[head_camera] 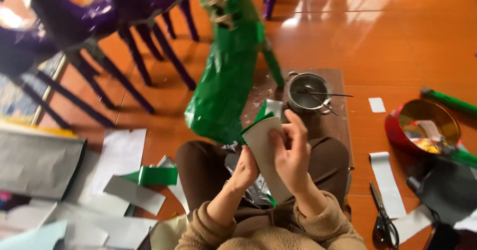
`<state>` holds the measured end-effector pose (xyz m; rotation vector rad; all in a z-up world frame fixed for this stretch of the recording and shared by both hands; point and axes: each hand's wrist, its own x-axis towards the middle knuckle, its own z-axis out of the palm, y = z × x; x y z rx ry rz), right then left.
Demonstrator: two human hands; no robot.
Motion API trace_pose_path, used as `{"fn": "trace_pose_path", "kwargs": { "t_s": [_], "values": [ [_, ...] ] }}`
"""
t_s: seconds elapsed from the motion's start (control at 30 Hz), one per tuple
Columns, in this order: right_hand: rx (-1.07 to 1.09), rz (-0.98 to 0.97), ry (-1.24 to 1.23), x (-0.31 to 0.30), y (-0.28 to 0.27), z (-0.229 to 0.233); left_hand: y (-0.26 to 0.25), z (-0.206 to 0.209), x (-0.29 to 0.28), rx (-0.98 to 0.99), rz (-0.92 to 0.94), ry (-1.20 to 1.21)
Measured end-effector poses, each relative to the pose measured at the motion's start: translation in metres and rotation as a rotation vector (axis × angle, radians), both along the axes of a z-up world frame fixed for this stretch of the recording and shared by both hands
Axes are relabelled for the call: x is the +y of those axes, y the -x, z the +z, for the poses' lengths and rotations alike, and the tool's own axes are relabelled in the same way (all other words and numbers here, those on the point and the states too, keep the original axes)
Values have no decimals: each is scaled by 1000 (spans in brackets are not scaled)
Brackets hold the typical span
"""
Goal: Decorating a horse sculpture by applying glue and colored foil.
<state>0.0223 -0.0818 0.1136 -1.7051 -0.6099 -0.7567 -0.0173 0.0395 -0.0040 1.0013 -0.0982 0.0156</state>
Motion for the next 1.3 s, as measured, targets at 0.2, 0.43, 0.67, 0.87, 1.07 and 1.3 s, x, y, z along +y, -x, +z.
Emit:
{"fn": "trace_pose_path", "kwargs": {
  "t_s": [0.2, 0.43, 0.67, 0.87, 1.07, 1.3],
  "values": [
    [-1, 24, -24, -1, -1, -2, 5, -25, -22, 72, -7, 216],
    [-172, -32, 188, -7, -15, 16, 4, 71, -20, 22, 246, -93],
    [-442, 102, 598, -23, -29, 62, 10, 111, -19, 52, 96, -99],
    [-455, 249, 539, -26, -43, 65, -4, 73, -9, 117, 1, -75],
    [-348, 140, 469, -47, -78, 101, -1, 130, -38, 121, -339, -129],
    [-172, 185, 528, -101, -137, 93, 7, 44, -57, 268, -576, 149]
  ]
}}
